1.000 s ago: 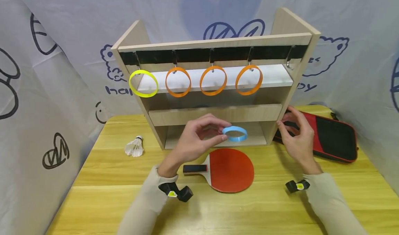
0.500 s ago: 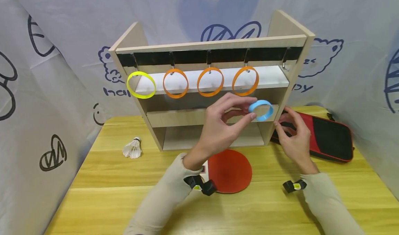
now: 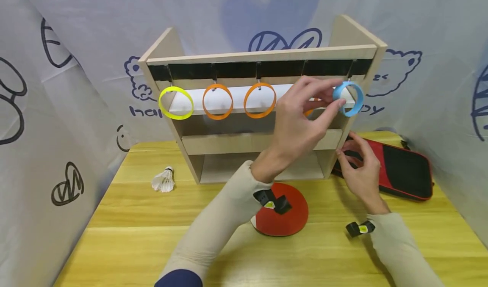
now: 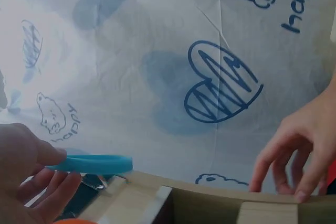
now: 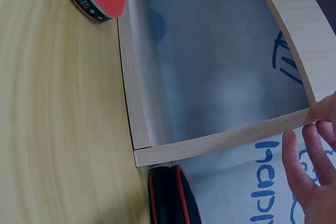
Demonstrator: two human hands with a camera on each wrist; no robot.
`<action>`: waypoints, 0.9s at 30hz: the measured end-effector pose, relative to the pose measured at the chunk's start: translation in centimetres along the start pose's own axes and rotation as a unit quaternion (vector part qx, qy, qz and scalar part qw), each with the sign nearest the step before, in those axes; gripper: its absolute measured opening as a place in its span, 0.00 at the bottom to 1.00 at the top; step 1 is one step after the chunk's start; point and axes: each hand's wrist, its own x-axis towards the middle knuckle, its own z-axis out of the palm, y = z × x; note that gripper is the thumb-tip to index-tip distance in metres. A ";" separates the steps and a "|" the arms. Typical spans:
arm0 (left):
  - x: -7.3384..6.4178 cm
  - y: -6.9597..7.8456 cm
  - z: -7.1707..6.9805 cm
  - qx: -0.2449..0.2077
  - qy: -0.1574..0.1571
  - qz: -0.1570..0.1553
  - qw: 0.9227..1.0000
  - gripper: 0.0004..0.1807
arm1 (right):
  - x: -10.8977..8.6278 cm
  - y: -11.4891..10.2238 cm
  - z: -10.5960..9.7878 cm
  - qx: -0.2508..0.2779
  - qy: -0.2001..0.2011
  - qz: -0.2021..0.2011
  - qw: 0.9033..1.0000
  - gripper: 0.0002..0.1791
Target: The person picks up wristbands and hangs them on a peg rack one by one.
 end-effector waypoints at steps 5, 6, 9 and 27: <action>1.1 0.3 0.8 0.024 0.009 0.027 0.999 0.16 | 0.0 0.0 -0.2 -0.002 -0.003 -0.002 1.000 0.34; 1.2 0.4 0.9 0.030 0.012 0.029 0.999 0.16 | 0.0 0.0 -0.2 -0.003 -0.004 -0.004 1.000 0.34; 1.3 0.4 1.2 0.060 0.016 0.025 0.998 0.17 | 0.0 0.1 -0.2 -0.002 -0.006 -0.005 1.000 0.34; -2.6 -1.6 2.4 0.348 -0.023 0.068 0.935 0.15 | 0.0 0.1 -0.1 0.002 -0.005 -0.011 1.000 0.34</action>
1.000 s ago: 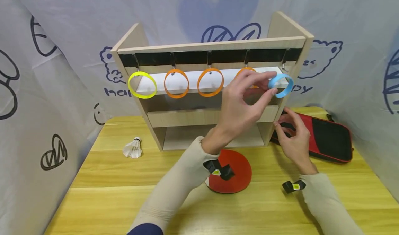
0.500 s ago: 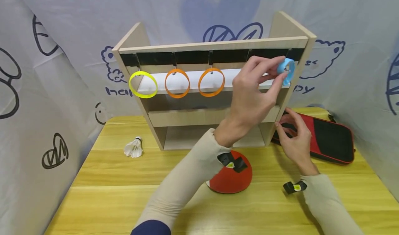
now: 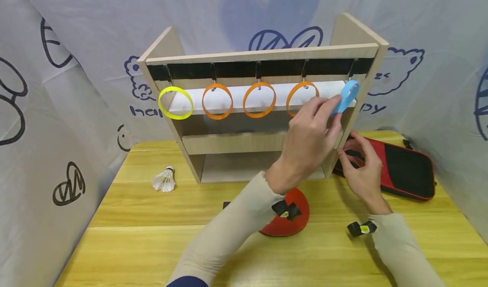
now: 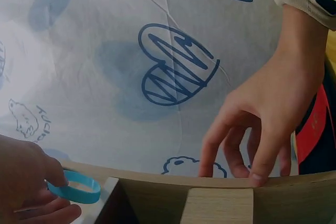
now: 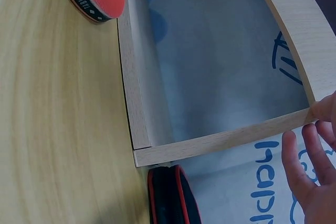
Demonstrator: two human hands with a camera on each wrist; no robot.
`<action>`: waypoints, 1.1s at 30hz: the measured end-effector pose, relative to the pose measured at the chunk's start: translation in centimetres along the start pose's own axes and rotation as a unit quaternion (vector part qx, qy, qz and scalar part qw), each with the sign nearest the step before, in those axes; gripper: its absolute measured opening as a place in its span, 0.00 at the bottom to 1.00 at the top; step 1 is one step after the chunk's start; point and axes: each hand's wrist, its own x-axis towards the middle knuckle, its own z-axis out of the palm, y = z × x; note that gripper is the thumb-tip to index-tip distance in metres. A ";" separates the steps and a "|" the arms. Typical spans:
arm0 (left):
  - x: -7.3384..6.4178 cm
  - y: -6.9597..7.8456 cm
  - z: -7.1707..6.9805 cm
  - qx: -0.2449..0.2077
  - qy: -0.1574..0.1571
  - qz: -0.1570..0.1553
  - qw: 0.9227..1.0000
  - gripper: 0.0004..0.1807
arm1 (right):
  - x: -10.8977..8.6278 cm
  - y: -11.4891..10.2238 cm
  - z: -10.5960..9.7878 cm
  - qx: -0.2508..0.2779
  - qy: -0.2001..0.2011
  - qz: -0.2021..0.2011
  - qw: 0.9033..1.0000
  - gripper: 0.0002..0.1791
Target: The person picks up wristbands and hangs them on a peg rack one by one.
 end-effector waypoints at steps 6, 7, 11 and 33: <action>-1.0 -0.5 0.7 -0.021 0.002 -0.025 0.999 0.14 | 0.0 0.2 0.0 -0.001 0.006 -0.008 1.000 0.34; -1.2 -0.5 0.7 -0.027 0.003 -0.028 0.999 0.14 | 0.0 0.3 0.1 -0.001 0.008 -0.009 1.000 0.34; -1.5 -0.5 1.2 -0.066 0.007 -0.044 0.997 0.14 | 0.0 0.5 0.1 0.002 0.010 -0.013 1.000 0.34; -5.9 -1.1 -0.1 -0.078 0.008 -0.024 0.997 0.13 | 0.0 0.3 0.2 -0.009 0.011 -0.015 1.000 0.34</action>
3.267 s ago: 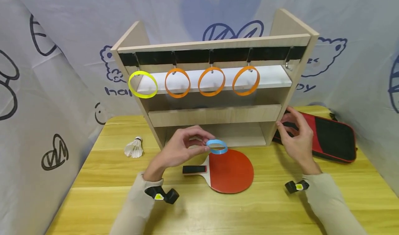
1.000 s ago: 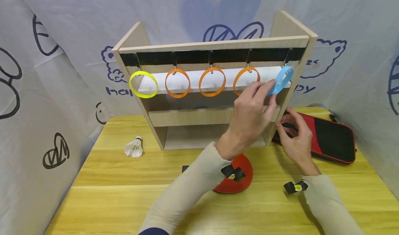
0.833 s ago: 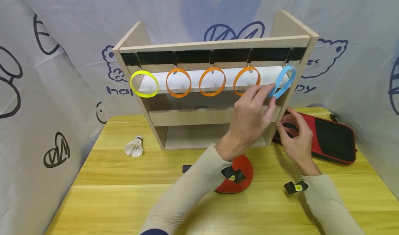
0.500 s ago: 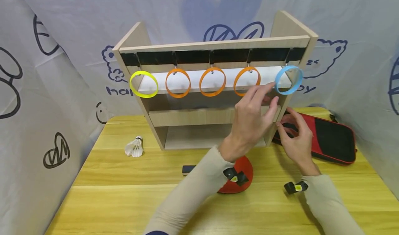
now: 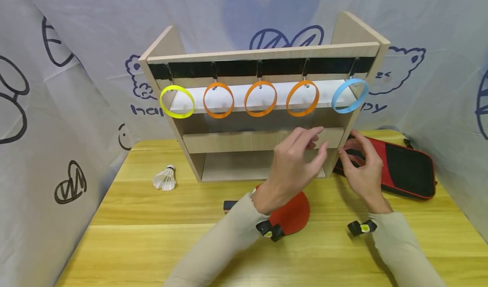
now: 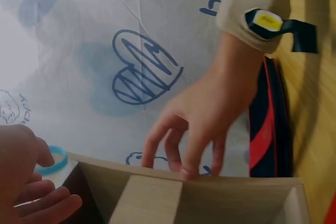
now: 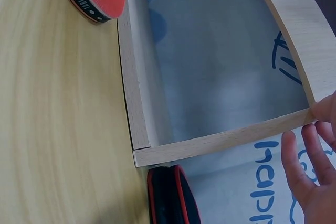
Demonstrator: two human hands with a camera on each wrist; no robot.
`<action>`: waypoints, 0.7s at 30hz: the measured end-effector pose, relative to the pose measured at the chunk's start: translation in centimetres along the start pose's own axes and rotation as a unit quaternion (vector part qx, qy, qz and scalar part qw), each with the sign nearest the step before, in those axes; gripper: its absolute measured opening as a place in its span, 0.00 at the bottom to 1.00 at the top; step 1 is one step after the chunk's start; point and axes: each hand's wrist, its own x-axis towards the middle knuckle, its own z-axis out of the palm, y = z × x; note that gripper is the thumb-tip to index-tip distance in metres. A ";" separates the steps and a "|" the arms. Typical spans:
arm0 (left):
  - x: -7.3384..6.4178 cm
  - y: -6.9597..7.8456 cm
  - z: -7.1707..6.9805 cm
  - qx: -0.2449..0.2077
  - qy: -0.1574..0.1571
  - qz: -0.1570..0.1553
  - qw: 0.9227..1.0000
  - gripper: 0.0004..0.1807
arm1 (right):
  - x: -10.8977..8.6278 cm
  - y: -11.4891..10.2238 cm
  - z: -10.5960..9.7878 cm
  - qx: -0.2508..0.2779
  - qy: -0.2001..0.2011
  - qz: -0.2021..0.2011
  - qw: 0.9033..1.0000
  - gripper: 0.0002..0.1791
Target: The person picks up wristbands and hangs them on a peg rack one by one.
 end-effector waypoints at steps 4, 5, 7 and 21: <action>-1.6 -0.4 -0.9 -0.004 -0.005 -0.005 1.000 0.12 | 0.1 0.1 0.1 0.001 -0.002 0.000 1.000 0.34; -2.0 -0.5 -1.2 -0.006 -0.009 -0.006 1.000 0.12 | 0.1 0.1 0.1 0.001 -0.002 0.001 1.000 0.34; -2.8 -0.6 -1.7 -0.006 -0.016 -0.007 1.000 0.11 | 0.1 0.2 0.0 0.003 -0.001 0.002 1.000 0.34; -7.3 -3.1 -4.3 -0.006 -0.072 -0.059 0.996 0.11 | -0.5 -0.9 -1.7 -0.009 -0.011 -0.021 1.000 0.34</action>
